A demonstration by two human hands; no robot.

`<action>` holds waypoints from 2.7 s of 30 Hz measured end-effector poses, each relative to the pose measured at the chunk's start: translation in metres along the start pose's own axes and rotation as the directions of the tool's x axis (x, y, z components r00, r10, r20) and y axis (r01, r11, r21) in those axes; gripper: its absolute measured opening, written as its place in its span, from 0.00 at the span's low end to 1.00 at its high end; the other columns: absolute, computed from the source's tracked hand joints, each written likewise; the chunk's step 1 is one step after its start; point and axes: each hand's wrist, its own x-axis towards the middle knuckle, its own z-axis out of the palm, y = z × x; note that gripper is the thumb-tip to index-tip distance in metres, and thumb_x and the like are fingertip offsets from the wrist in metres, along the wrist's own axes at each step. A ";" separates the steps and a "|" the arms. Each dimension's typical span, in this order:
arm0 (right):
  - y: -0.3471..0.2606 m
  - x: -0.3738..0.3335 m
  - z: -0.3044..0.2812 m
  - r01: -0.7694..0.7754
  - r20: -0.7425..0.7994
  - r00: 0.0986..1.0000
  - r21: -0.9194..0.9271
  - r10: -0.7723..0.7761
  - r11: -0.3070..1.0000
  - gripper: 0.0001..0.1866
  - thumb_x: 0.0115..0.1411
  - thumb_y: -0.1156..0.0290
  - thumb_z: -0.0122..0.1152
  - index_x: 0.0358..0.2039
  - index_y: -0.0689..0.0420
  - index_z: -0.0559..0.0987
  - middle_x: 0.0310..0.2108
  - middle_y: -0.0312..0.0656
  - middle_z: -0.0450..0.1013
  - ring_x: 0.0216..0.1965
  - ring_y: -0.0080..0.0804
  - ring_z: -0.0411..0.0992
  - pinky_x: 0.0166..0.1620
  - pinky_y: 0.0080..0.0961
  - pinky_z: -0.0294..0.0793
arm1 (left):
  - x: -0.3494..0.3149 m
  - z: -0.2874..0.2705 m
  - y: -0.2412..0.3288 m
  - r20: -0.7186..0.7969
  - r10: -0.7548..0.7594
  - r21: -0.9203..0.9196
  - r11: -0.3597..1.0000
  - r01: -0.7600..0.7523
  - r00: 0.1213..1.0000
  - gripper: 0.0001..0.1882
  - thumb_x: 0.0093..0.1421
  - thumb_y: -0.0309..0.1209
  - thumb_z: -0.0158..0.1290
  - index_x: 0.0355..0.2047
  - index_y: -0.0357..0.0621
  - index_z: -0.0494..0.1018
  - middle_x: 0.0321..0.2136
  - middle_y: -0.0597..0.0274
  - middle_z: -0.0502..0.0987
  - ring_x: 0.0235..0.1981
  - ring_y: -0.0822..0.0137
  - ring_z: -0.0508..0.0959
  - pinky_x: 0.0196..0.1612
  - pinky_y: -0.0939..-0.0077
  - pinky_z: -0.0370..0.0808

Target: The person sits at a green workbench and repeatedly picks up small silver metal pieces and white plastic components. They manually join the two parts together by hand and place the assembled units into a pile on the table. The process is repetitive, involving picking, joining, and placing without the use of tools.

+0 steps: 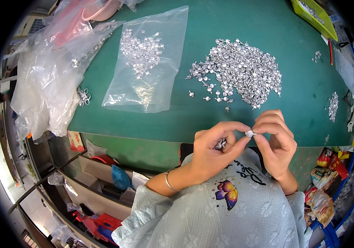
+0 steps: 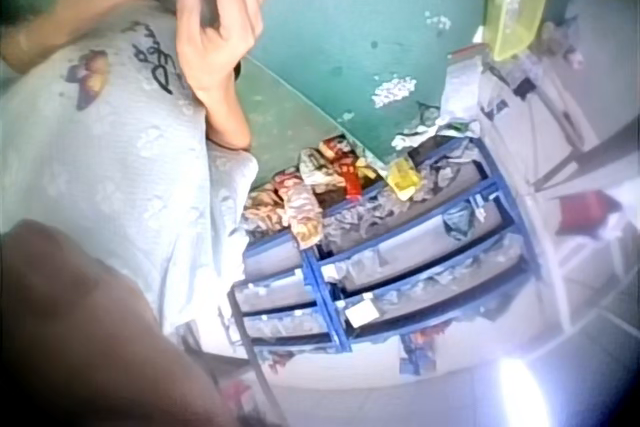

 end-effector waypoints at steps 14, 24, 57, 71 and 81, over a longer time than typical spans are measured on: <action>0.017 -0.003 -0.006 -0.089 -0.042 0.995 -0.048 0.087 0.995 0.05 0.46 0.84 0.57 0.26 0.65 0.74 0.28 0.44 0.71 0.33 0.34 0.67 0.39 0.26 0.65 | 0.005 0.003 -0.011 0.010 -0.122 0.098 0.988 0.121 0.992 0.13 0.48 0.19 0.57 0.35 0.40 0.72 0.09 0.72 0.59 0.12 0.84 0.56 0.17 0.87 0.54; 0.184 -0.082 -0.210 -0.522 -0.733 0.678 -0.427 0.056 0.739 0.07 0.55 0.70 0.58 0.30 0.60 0.79 0.27 0.33 0.73 0.27 0.18 0.65 0.34 0.17 0.65 | 0.009 -0.008 -0.049 0.065 -0.359 0.349 0.883 0.316 0.931 0.08 0.53 0.22 0.53 0.35 0.36 0.73 0.10 0.73 0.60 0.14 0.84 0.56 0.18 0.85 0.55; 0.081 -0.044 -0.016 0.086 0.170 0.985 -0.456 -0.009 0.886 0.12 0.47 0.79 0.59 0.35 0.59 0.77 0.42 0.42 0.70 0.50 0.40 0.65 0.50 0.40 0.60 | 0.025 0.006 -0.066 -0.028 -0.145 0.728 0.675 0.120 0.989 0.05 0.56 0.26 0.50 0.33 0.44 0.74 0.12 0.52 0.70 0.14 0.54 0.72 0.18 0.66 0.66; 0.105 0.012 -0.026 -0.119 -0.196 0.980 -0.670 -0.020 0.733 0.05 0.47 0.77 0.61 0.28 0.58 0.77 0.30 0.39 0.71 0.35 0.32 0.66 0.39 0.24 0.60 | 0.015 0.013 -0.066 0.038 -0.135 0.608 0.789 0.084 0.990 0.06 0.54 0.24 0.52 0.34 0.40 0.73 0.11 0.56 0.68 0.10 0.65 0.68 0.15 0.73 0.62; 0.047 -0.020 -0.015 -0.423 -0.039 0.860 0.506 0.509 0.752 0.04 0.54 0.81 0.56 0.31 0.63 0.76 0.31 0.36 0.72 0.33 0.19 0.65 0.38 0.17 0.62 | 0.023 0.036 -0.033 -0.024 -0.121 0.153 0.981 0.123 0.992 0.12 0.46 0.15 0.57 0.33 0.37 0.76 0.11 0.77 0.59 0.14 0.86 0.55 0.17 0.89 0.51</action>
